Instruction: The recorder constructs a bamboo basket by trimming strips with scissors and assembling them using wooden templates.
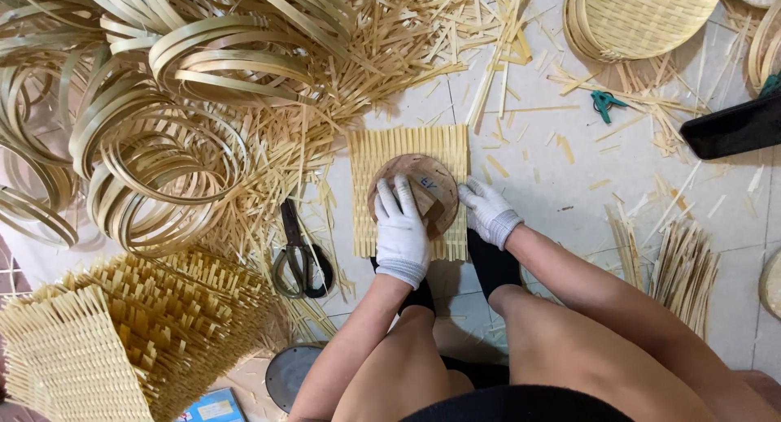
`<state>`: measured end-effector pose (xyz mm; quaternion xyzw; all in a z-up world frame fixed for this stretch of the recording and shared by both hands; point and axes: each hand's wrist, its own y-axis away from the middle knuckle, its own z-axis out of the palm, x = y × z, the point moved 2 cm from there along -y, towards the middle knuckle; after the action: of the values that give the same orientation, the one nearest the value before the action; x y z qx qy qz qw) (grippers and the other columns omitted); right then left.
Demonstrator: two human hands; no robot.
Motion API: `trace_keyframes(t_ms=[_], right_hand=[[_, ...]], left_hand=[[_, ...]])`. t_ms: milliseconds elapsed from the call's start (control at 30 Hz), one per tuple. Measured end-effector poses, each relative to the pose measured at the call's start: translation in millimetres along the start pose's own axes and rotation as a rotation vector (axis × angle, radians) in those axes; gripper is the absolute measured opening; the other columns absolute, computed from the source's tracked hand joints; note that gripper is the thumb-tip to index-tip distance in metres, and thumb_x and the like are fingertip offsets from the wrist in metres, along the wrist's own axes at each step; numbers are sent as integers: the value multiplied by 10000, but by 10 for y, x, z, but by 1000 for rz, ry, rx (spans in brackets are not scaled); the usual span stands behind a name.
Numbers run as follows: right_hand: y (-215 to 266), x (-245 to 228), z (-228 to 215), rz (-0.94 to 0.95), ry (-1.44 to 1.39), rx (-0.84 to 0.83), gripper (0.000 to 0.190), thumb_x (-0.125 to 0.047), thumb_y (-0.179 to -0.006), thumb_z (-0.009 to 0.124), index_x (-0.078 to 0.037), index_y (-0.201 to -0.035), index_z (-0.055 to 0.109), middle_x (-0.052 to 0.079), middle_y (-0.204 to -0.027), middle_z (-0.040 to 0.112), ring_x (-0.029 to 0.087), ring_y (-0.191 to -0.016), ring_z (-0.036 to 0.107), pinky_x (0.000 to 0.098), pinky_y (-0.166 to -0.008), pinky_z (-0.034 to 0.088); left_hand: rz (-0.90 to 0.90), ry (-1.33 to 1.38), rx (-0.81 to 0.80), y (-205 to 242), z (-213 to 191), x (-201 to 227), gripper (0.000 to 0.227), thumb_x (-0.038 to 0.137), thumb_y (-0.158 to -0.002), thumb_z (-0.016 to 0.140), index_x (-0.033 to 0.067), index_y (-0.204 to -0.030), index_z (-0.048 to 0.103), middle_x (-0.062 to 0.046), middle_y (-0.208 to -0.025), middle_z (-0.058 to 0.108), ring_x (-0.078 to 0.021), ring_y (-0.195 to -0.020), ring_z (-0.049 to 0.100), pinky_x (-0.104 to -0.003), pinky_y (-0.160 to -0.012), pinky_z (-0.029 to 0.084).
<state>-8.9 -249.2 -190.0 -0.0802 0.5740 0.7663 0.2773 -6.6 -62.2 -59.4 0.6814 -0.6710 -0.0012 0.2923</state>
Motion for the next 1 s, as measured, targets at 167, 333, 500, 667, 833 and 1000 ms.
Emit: trace_keyframes(t_ms=[167, 333, 500, 667, 833, 1000], right_hand=[[19, -24, 31, -16, -44, -43, 505, -166, -1014, 575, 30, -1467, 469, 118, -1357, 616, 192, -1206, 568, 325, -1023, 462], [-55, 74, -48, 25, -108, -35, 561, -195, -1001, 586, 3, -1499, 421, 122, -1402, 576, 223, -1268, 534, 386, -1061, 442], [56, -146, 110, 163, -280, 16, 828, -525, -974, 522, -40, -1605, 294, 170, -1573, 420, 319, -1433, 410, 490, -1166, 327], [-14, -36, 8, 209, -236, 49, 870, -566, -954, 515, -41, -1612, 291, 186, -1574, 412, 336, -1430, 404, 502, -1157, 319], [-33, 42, -53, 69, -131, -2, 716, -325, -967, 618, -7, -1557, 366, 147, -1527, 503, 273, -1391, 473, 435, -1143, 389], [-52, 67, -54, 12, -119, -48, 581, -192, -1005, 594, 24, -1514, 417, 132, -1438, 571, 235, -1299, 532, 393, -1084, 443]], left_hand=[[-2, 43, 1, -11, -29, 15, 942, 133, -854, 695, -67, -1573, 120, -437, -1557, 184, -611, -1392, 282, -579, -1159, 295], [-2, 67, 9, -15, -45, 15, 951, 146, -846, 720, -66, -1563, 132, -430, -1545, 205, -606, -1376, 299, -594, -1148, 295], [23, 63, 26, -16, -83, 24, 960, 143, -835, 729, -80, -1555, 135, -438, -1531, 216, -606, -1375, 302, -601, -1157, 282], [26, 57, -1, -18, -105, 36, 958, 131, -836, 727, -91, -1552, 130, -447, -1526, 210, -609, -1373, 296, -604, -1155, 275], [17, 93, -6, -20, -176, 54, 955, 133, -837, 729, -83, -1553, 135, -439, -1526, 217, -604, -1374, 294, -596, -1153, 277], [36, 115, 10, -12, -185, 36, 954, 128, -830, 732, -76, -1555, 148, -424, -1510, 253, -590, -1363, 321, -587, -1153, 292]])
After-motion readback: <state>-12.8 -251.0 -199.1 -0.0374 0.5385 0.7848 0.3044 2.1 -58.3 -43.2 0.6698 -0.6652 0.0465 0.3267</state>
